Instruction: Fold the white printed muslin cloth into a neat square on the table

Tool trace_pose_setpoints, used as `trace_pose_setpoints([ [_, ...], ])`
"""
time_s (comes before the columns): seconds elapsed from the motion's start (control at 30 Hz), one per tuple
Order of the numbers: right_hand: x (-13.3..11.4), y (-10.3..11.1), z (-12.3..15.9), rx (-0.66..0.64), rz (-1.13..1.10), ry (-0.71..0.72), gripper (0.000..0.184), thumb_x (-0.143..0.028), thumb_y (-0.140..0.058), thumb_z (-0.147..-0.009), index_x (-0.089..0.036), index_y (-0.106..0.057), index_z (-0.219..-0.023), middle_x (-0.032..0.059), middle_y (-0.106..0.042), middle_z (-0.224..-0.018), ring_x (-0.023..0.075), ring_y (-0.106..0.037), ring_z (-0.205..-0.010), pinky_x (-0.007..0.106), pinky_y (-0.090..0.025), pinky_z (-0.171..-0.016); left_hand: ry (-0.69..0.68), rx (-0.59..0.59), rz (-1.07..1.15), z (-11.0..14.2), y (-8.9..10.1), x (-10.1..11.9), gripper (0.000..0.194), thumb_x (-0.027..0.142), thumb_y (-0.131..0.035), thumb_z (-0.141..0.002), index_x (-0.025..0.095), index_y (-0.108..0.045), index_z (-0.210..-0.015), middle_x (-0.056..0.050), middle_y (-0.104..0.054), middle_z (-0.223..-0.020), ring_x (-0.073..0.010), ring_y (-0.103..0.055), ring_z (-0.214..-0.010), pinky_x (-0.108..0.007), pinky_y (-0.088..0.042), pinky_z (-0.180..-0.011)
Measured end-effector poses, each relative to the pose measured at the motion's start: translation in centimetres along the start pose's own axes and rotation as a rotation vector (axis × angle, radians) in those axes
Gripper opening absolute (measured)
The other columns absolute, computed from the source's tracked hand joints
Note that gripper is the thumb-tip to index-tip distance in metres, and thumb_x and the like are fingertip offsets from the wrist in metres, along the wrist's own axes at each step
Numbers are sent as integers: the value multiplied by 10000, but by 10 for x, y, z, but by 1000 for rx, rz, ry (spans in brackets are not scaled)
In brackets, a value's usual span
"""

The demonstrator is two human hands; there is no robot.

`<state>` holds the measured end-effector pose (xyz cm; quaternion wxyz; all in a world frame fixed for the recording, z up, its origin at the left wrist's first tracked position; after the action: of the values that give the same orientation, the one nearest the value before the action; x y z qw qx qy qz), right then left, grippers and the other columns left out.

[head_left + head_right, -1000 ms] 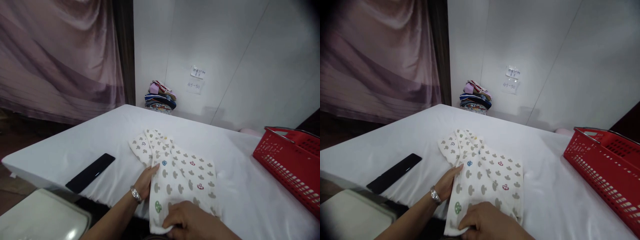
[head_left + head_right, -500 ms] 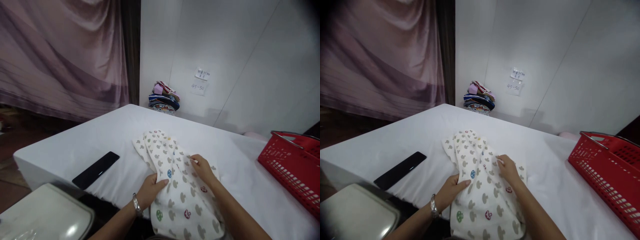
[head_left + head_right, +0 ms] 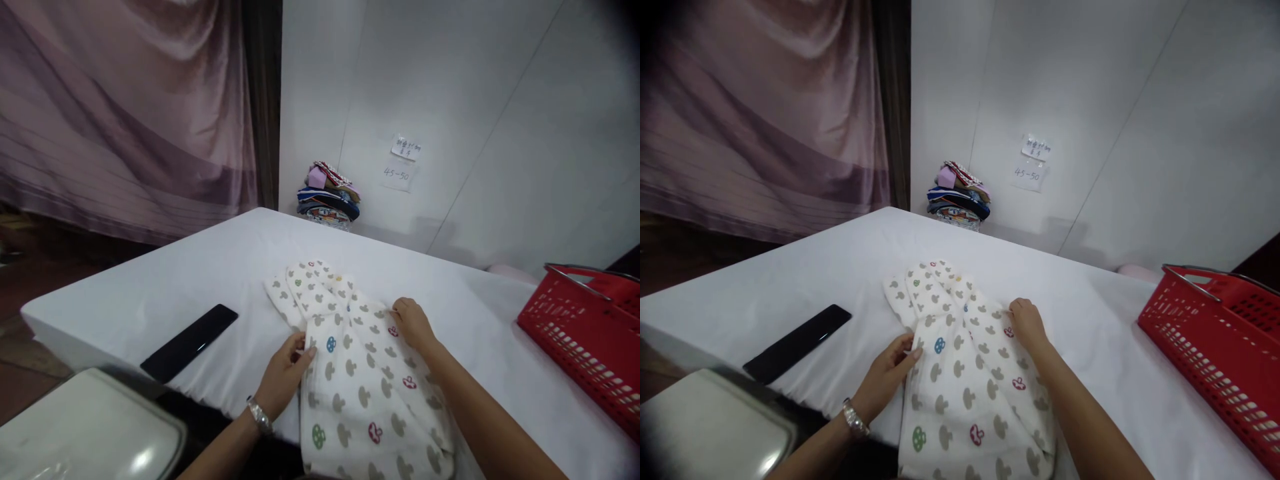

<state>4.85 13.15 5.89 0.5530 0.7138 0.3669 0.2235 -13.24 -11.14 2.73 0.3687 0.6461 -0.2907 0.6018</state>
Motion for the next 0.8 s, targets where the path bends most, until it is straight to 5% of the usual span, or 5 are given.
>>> trace_pose_setpoints([
  [0.1,-18,23,10,-17,-107,-10,181,-252,-377,-868,-186,-532,-802,46,-573,-837,173,-501,-793,261,-338,-684,-88,145,-101,-2,10,11,358,399,-543,-761,221,-535,-1073,-30,-604,-972,-147,-558,-702,-256,-458,-597],
  [0.23,-82,62,43,-132,-425,113,180,-303,-381,-878,-202,-513,-806,2,-568,-753,132,-498,-678,233,-345,-624,-172,53,-72,2,-5,34,241,392,-542,-766,197,-609,-890,-23,-619,-807,-141,-547,-679,-240,-445,-614],
  [0.43,-180,76,103,-422,-553,545,173,-204,-383,-866,-210,-521,-969,20,-580,-897,114,-517,-754,214,-375,-668,214,-243,275,14,-45,23,463,564,-484,-754,132,-622,-661,-13,-571,-509,-140,-515,-480,-250,-417,-478],
  [0.63,-188,64,109,-520,-610,601,285,-183,-422,-842,-236,-498,-1111,18,-589,-986,125,-533,-872,211,-391,-754,286,-174,508,15,-37,15,444,462,-643,-681,101,-646,-939,-93,-687,-815,-216,-621,-720,-315,-486,-674],
  [0.8,-162,69,89,-396,-480,487,323,-348,-514,-805,-223,-498,-1102,34,-602,-970,166,-529,-867,260,-370,-747,90,-9,416,14,3,34,379,435,-614,-722,122,-662,-931,-72,-691,-821,-225,-621,-773,-312,-493,-706],
])
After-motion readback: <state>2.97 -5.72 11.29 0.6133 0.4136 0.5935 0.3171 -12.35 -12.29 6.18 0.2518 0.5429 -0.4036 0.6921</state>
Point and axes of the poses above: each hand's wrist, its own z-axis away from the middle knuckle, its own y-axis out of the back of the hand, x = y × z, the point moved 6 cm from there along -z, towards the middle knuckle
